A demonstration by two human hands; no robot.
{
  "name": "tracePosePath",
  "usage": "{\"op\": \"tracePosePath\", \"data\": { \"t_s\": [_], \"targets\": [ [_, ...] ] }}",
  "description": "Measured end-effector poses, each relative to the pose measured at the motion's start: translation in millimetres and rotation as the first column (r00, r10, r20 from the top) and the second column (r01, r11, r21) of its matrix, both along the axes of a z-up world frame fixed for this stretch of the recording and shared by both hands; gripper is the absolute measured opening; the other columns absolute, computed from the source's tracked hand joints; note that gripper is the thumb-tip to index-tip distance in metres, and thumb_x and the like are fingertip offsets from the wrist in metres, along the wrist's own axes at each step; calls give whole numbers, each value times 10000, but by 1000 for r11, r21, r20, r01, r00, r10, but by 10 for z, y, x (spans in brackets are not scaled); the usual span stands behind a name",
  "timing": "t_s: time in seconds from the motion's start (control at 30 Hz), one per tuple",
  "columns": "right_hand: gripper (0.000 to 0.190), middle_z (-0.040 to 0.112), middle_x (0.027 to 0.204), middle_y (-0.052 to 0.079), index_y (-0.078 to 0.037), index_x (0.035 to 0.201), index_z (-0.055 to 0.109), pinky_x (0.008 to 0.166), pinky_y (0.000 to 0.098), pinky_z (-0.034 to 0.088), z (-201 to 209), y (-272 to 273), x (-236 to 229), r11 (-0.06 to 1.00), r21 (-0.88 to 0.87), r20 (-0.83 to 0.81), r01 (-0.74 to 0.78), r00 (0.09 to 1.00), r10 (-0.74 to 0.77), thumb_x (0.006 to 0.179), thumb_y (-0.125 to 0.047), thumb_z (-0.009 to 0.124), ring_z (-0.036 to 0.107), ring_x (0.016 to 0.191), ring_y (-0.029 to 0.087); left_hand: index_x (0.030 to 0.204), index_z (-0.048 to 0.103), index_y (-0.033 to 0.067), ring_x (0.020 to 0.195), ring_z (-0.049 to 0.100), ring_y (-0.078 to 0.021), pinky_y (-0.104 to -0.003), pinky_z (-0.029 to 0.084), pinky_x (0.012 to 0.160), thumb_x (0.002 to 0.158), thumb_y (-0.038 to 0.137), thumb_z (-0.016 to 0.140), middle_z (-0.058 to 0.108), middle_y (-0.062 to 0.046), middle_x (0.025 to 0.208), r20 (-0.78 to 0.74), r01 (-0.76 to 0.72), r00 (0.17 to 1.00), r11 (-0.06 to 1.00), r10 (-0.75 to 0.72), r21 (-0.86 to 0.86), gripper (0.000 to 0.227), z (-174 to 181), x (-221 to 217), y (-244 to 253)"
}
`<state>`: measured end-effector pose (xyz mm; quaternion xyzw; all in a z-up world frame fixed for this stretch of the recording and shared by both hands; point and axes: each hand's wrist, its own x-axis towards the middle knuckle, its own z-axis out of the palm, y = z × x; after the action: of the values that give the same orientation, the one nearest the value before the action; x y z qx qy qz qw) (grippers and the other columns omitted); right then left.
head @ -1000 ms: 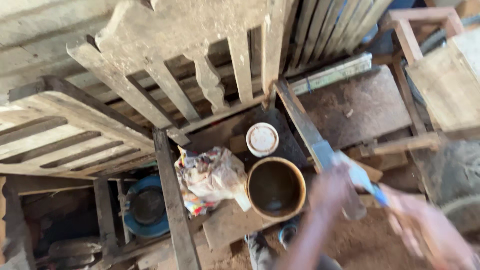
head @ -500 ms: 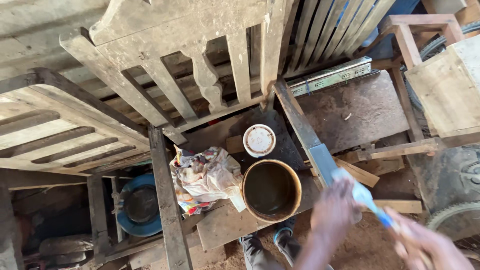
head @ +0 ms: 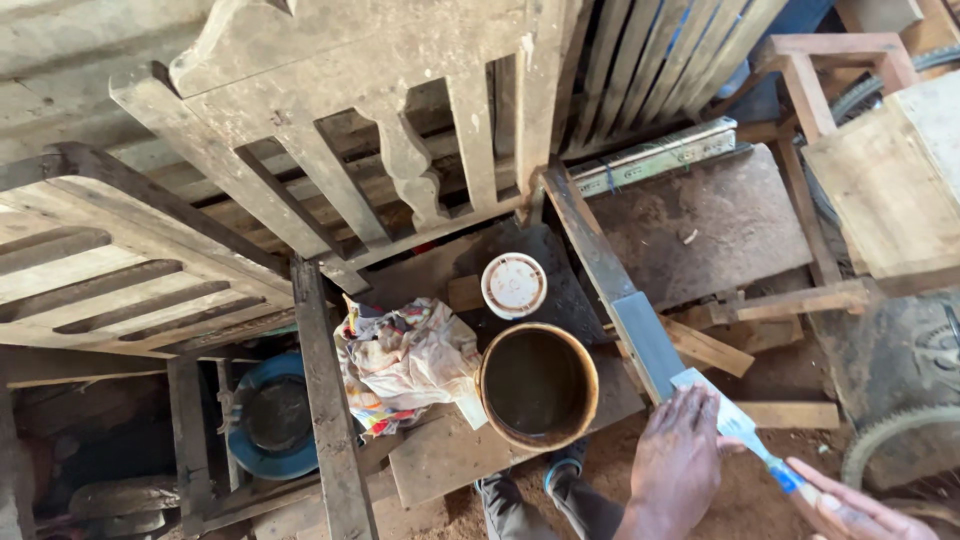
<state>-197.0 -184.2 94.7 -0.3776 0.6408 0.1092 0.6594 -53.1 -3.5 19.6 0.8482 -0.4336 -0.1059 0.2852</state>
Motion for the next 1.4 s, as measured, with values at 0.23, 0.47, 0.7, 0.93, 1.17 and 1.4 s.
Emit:
{"op": "tracePosePath", "data": {
  "t_s": [0.23, 0.47, 0.7, 0.93, 1.17, 1.4],
  "targets": [
    [494, 550, 774, 8, -231, 1471, 613, 416, 249, 259, 97, 39, 1124, 945, -144, 95, -294, 946, 309, 983, -280, 552, 360, 521, 86, 1333, 570, -11, 1316, 568, -333, -475, 465, 1081, 989, 318, 591, 633, -173, 1350, -178, -126, 981, 961, 83, -247, 476, -157, 1110, -154],
    [565, 694, 1102, 75, -93, 1486, 582, 790, 313, 490, 33, 38, 68, 940, -177, -27, -292, 956, 292, 954, -284, 612, 608, 863, 140, 1247, 552, 73, 1375, 538, -317, -438, 387, 1128, 948, 327, 594, 587, -140, 1470, 29, -101, 994, 977, 109, -186, 394, 48, 102, 10],
    [564, 611, 950, 65, -138, 1501, 551, 637, 281, 372, -82, -144, 716, 915, -153, 38, -373, 923, 382, 948, -249, 541, 503, 747, 117, 1489, 526, 30, 1311, 570, -355, -476, 471, 1065, 1050, 231, 448, 598, -187, 1452, -551, -131, 826, 991, 118, 17, 489, -47, 727, -96],
    [544, 510, 746, 9, -175, 1489, 602, 435, 246, 288, 226, 148, 764, 893, -214, 104, -395, 900, 423, 963, -306, 553, 381, 545, 86, 1480, 509, -40, 1390, 519, -375, -460, 441, 1094, 1039, 297, 530, 550, -228, 1513, -166, -149, 979, 973, 120, -175, 555, -194, 632, -102],
    [510, 615, 894, 117, -67, 1508, 501, 566, 310, 392, 77, -72, 315, 988, -54, -71, -141, 988, 137, 1013, -173, 441, 522, 692, 209, 1478, 497, -100, 1443, 464, -378, -474, 371, 1198, 1041, 305, 589, 509, -258, 1523, -285, -89, 958, 981, 38, -169, 603, 49, 60, 28],
    [539, 498, 748, 2, -262, 1481, 606, 426, 252, 241, 406, 240, 1281, 937, -138, 60, -321, 942, 332, 947, -310, 548, 363, 538, 84, 1324, 581, -33, 1311, 572, -348, -464, 448, 1095, 978, 279, 634, 630, -207, 1372, -180, -152, 978, 957, 109, -247, 469, -153, 1142, -219]
  ]
}}
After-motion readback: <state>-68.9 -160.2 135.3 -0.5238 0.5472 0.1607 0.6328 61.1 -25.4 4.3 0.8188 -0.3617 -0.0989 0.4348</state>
